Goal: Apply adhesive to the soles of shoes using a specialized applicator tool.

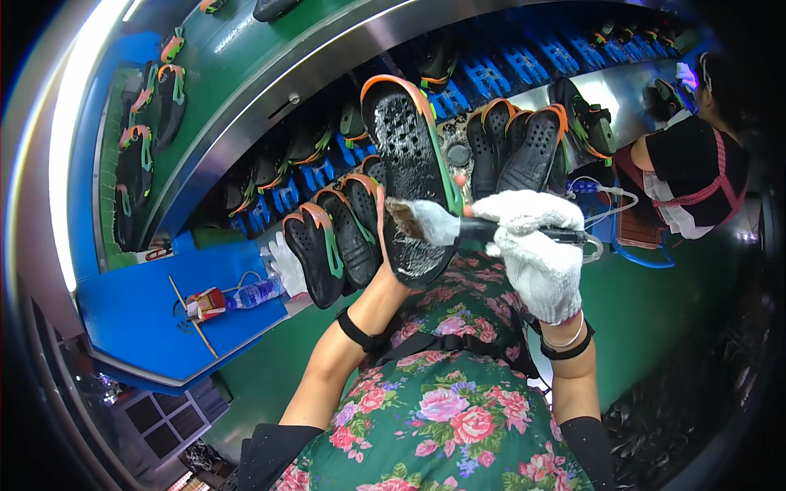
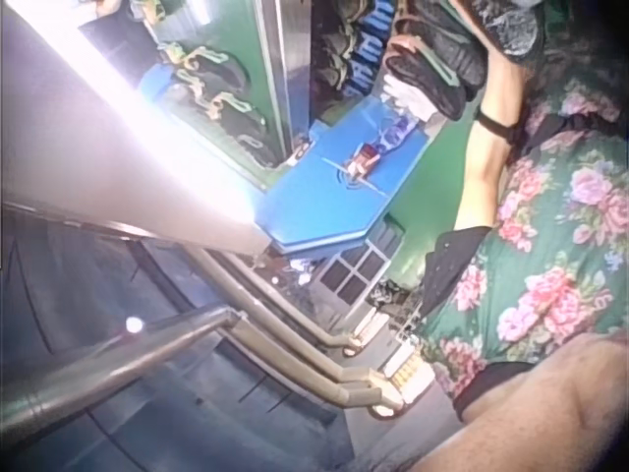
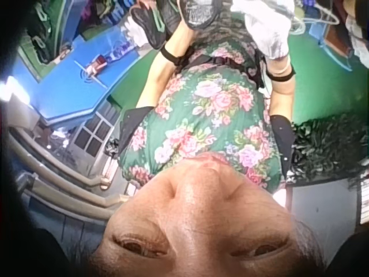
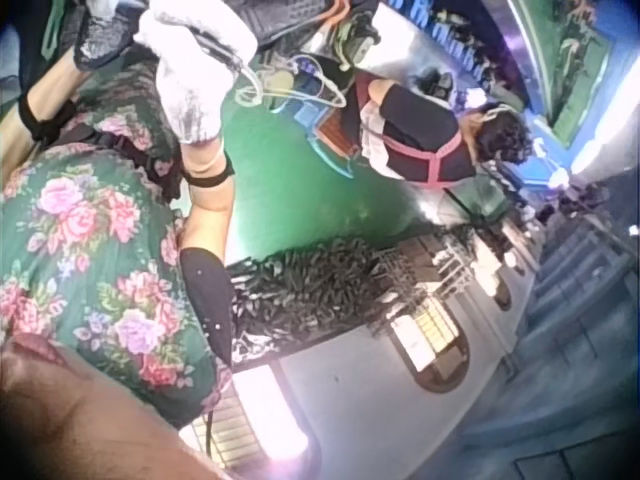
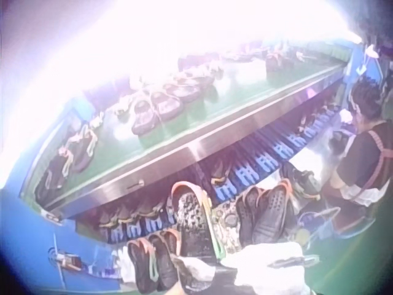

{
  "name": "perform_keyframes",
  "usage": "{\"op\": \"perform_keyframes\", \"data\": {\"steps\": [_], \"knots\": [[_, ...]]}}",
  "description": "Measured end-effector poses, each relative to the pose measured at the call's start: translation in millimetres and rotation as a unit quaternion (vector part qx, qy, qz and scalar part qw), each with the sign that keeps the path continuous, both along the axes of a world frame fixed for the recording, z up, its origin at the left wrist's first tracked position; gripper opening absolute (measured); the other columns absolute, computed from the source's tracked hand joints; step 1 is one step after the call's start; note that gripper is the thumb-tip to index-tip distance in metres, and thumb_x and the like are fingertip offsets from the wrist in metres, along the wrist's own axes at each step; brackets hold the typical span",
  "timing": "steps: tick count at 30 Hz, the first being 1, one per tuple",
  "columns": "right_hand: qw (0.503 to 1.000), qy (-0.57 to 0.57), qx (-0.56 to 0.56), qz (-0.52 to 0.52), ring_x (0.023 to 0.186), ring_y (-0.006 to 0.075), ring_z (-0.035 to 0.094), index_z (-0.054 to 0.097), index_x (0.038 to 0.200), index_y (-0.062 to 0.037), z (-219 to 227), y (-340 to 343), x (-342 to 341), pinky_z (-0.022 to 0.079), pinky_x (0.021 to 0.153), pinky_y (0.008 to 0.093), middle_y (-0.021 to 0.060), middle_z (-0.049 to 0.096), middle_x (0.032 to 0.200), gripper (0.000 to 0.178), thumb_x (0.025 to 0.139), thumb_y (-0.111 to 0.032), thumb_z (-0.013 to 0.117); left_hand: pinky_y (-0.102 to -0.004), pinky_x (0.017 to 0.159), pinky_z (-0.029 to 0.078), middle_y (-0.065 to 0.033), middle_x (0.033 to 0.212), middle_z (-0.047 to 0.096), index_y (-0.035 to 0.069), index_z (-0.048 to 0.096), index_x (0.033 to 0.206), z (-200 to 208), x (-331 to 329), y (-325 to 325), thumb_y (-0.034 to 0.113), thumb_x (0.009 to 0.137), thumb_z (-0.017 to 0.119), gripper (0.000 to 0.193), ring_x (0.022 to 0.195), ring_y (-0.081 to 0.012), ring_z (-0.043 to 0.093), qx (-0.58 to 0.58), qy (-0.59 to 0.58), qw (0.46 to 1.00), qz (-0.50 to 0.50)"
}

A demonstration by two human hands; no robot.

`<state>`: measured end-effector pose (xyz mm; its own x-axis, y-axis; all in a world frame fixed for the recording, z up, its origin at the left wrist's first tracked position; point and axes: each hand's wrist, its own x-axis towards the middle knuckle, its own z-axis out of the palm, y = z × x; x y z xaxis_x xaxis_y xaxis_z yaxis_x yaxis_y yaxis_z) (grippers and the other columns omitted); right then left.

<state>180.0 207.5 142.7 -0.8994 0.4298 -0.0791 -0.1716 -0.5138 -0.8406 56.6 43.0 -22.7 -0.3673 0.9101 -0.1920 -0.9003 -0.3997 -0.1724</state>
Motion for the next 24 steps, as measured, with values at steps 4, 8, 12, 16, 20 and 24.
{"op": "perform_keyframes", "data": {"steps": [4, 8, 12, 16, 20, 24], "knots": [[0.999, 0.038, -0.032, 0.015, 0.100, 0.0333, 0.072, 0.067, 0.102, 0.0059, -7.6, -2.5, 6.6, 0.060, 0.085, 0.0403, 0.0239, 0.072, 0.109, 0.015, 0.087, 0.005, 0.064, -0.0509, 0.085, 0.060, -0.0438, 0.136, 0.048, -0.008, 0.036, 0.150, 4.4, 13.2, -19.6, 0.064, 0.101, 0.038, 0.087, 0.103, -0.0488, 0.066, -0.049, -0.034, 0.997, -0.039], [0.994, 0.047, 0.082, 0.060, 0.098, 0.0317, 0.072, 0.069, 0.108, 0.0064, -4.0, -9.8, -0.2, 0.059, 0.088, 0.0406, 0.0203, 0.072, 0.105, 0.020, 0.089, 0.002, 0.067, -0.0353, 0.061, 0.061, -0.0343, 0.118, 0.061, -0.012, 0.050, 0.133, -97.6, -11.7, -56.4, 0.041, 0.104, 0.050, 0.061, 0.086, -0.0407, 0.068, 0.181, -0.201, 0.898, -0.347], [0.981, -0.082, -0.141, 0.105, 0.095, 0.0304, 0.073, 0.070, 0.104, 0.0070, -5.5, -8.6, 2.5, 0.059, 0.084, 0.0393, 0.0210, 0.072, 0.108, 0.017, 0.087, 0.003, 0.069, -0.0269, 0.063, 0.060, -0.0271, 0.112, 0.063, -0.011, 0.054, 0.129, 17.2, 22.3, -26.5, 0.034, 0.105, 0.050, 0.052, 0.089, -0.0334, 0.068, 0.016, 0.111, 0.987, -0.114], [0.987, 0.056, 0.137, 0.062, 0.090, 0.0281, 0.075, 0.073, 0.095, 0.0051, 7.3, -12.7, -14.6, 0.059, 0.079, 0.0360, 0.0217, 0.075, 0.104, 0.013, 0.083, 0.005, 0.073, -0.0419, 0.088, 0.061, -0.0319, 0.123, 0.062, -0.014, 0.051, 0.134, 14.8, 15.8, -35.2, 0.062, 0.098, 0.055, 0.084, 0.103, -0.0399, 0.069, -0.049, 0.044, 0.989, -0.130], [0.908, 0.090, 0.409, -0.002, 0.089, 0.0238, 0.075, 0.078, 0.092, -0.0001, 7.4, -23.0, -25.5, 0.059, 0.081, 0.0349, 0.0155, 0.078, 0.098, 0.015, 0.079, 0.006, 0.077, -0.0559, 0.106, 0.052, -0.0321, 0.144, 0.054, -0.004, 0.051, 0.145, 40.9, 2.4, -42.7, 0.076, 0.096, 0.047, 0.094, 0.121, -0.0454, 0.064, -0.110, 0.009, 0.994, -0.008], [0.889, 0.107, 0.443, 0.047, 0.089, 0.0221, 0.074, 0.080, 0.100, -0.0057, -5.7, -27.7, -34.4, 0.057, 0.080, 0.0322, 0.0093, 0.079, 0.101, 0.021, 0.080, 0.000, 0.078, -0.0579, 0.113, 0.045, -0.0291, 0.150, 0.050, 0.007, 0.042, 0.156, 82.6, -5.6, -36.4, 0.072, 0.101, 0.037, 0.085, 0.132, -0.0436, 0.057, -0.083, 0.057, 0.994, 0.036]]}}
